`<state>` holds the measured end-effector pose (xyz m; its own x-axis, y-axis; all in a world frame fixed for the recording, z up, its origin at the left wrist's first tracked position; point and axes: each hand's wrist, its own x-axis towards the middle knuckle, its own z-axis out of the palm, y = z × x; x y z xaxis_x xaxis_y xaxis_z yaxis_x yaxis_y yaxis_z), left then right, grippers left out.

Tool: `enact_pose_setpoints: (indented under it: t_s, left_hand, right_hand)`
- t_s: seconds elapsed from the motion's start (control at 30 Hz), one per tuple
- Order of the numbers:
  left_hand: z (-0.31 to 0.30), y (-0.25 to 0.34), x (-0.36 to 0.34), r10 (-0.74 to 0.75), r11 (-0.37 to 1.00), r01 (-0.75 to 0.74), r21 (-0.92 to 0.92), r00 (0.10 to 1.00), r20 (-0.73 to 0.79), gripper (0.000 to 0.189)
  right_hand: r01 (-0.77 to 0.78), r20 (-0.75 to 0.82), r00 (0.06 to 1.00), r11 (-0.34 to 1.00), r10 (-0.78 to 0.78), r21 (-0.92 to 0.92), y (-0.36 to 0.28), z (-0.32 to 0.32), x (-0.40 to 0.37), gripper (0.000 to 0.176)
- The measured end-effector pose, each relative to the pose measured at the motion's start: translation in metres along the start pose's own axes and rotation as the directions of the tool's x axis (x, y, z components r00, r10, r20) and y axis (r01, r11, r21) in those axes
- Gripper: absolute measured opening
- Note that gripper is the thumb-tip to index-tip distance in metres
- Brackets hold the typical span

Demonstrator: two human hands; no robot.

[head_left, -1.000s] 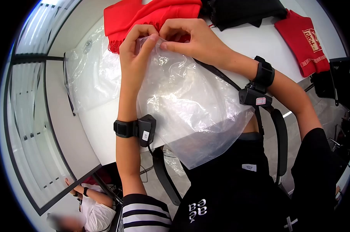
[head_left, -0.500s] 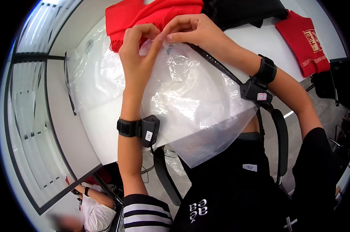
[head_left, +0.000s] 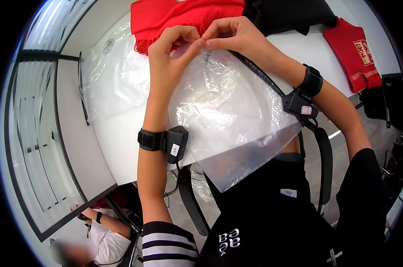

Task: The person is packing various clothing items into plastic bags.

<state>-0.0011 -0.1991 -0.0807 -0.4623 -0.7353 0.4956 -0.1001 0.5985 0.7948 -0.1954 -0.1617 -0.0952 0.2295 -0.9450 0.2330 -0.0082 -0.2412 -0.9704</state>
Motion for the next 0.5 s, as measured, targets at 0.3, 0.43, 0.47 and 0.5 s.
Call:
enact_pose_setpoints:
  t_s: [0.3, 0.43, 0.47, 0.5]
  left_hand:
    - [0.0005, 0.0056, -0.0009, 0.028, 0.995, -0.026, 0.098, 0.999, -0.023, 0.013]
    - [0.0016, 0.0044, -0.0019, -0.011, 0.987, 0.016, 0.159, 0.999, -0.032, 0.008]
    - [0.0047, 0.0035, -0.0018, -0.007, 0.987, 0.012, 0.157, 0.999, -0.032, 0.008]
    - [0.0085, 0.0026, -0.0028, -0.018, 0.999, 0.023, 0.039, 0.994, -0.105, 0.007]
  right_hand:
    - [0.099, 0.024, 0.995, 0.995, -0.099, -0.007, 0.0016, 0.0016, 0.0036, 0.024]
    - [0.038, 0.071, 0.997, 0.999, -0.04, 0.034, 0.004, -0.0009, 0.0068, 0.021]
    - [0.031, 0.085, 0.996, 0.999, -0.033, 0.032, 0.004, -0.0016, 0.0071, 0.02]
    - [0.031, 0.085, 0.996, 0.999, -0.033, 0.032, 0.0042, -0.0007, 0.0074, 0.02]
